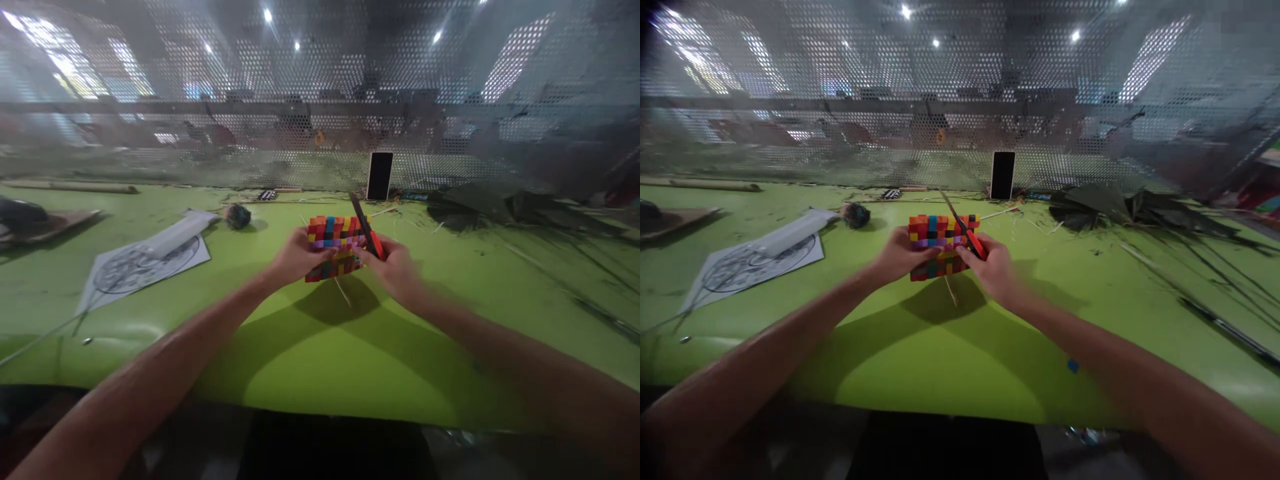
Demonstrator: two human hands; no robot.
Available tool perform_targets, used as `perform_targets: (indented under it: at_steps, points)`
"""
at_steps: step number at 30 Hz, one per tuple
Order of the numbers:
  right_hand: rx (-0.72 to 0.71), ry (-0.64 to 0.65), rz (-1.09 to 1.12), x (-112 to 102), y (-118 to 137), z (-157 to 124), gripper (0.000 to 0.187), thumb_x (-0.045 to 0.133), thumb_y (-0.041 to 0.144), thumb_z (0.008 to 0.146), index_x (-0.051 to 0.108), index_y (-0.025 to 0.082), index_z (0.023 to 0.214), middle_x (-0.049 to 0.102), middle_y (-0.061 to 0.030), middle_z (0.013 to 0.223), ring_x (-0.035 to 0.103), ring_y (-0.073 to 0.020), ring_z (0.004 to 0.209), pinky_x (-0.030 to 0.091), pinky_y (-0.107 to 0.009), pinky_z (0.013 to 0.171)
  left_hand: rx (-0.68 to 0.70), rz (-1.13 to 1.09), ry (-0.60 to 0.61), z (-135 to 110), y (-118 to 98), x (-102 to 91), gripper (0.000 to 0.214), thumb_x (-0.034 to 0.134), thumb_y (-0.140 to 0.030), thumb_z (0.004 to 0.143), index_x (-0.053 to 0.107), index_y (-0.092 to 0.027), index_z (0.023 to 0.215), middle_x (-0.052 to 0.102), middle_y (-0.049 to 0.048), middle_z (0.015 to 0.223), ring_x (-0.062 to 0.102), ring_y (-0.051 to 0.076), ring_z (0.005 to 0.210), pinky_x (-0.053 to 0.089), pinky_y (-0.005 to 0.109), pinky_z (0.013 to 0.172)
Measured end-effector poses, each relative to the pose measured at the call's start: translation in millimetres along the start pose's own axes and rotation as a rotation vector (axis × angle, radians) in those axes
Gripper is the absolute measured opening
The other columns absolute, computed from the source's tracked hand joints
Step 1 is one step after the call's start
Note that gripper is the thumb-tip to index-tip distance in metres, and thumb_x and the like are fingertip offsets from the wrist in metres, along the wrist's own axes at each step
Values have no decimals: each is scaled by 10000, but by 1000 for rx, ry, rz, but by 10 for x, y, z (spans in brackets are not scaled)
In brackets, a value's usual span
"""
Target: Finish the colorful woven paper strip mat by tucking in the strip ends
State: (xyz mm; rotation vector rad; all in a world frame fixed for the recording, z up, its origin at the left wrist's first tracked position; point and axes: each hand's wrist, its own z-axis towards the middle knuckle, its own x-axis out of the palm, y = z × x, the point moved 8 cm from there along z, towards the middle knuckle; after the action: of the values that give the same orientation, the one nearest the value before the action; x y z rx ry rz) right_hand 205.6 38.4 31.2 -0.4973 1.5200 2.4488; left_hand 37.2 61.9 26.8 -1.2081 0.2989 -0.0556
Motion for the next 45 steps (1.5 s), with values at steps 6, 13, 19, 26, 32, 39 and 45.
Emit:
perform_targets:
  at_steps: [6, 13, 19, 26, 32, 39, 45]
  points:
    - [99, -37, 84, 18, 11, -23, 186, 689, 344, 744, 681, 161, 775, 646, -14, 734, 522, -145, 654, 453, -285, 621, 50, 168, -46, -119, -178, 138, 291, 769, -201, 685, 739, -114, 962, 779, 78, 921, 729, 243, 824, 600, 372, 815]
    - [203, -25, 177, 35, -13, -58, 187, 667, 293, 740, 718, 155, 855, 710, -50, 829, 592, -163, 695, 522, -320, 681, 51, 105, -31, -109, -211, 136, 272, 732, -189, 698, 724, -117, 960, 780, 52, 910, 721, 205, 795, 596, 337, 797]
    - [178, 24, 103, 52, 2, -57, 196, 633, 333, 814, 689, 165, 897, 684, -44, 806, 597, -163, 679, 519, -304, 629, 6, -38, -30, -101, -148, 149, 257, 751, -200, 682, 744, -145, 933, 779, 41, 936, 725, 227, 872, 585, 365, 861]
    - [115, -24, 110, 37, 54, -80, 211, 624, 389, 828, 604, 179, 806, 594, -6, 703, 527, -133, 607, 475, -271, 559, -59, -267, -90, -114, -36, 166, 300, 808, -194, 626, 759, -154, 919, 782, 60, 956, 732, 258, 929, 581, 412, 906]
    - [80, -81, 134, 40, 22, -105, 222, 611, 404, 826, 597, 183, 847, 597, -7, 722, 532, -138, 618, 470, -273, 563, -94, -385, -51, -137, -15, 238, 344, 864, -239, 602, 761, -141, 916, 784, 69, 918, 736, 267, 915, 593, 420, 891]
    - [65, -113, 131, 28, 55, -120, 210, 590, 394, 837, 602, 186, 860, 611, -18, 759, 552, -145, 657, 461, -270, 573, -129, -481, -47, -147, 39, 294, 380, 890, -271, 584, 750, -153, 917, 785, 63, 917, 740, 259, 915, 593, 420, 896]
    - [93, -87, 88, 13, 30, -87, 208, 627, 383, 833, 640, 178, 866, 648, -24, 768, 571, -148, 653, 477, -274, 580, -138, -427, -56, -135, 87, 263, 397, 892, -304, 590, 737, -149, 921, 782, 66, 905, 739, 253, 896, 589, 416, 895]
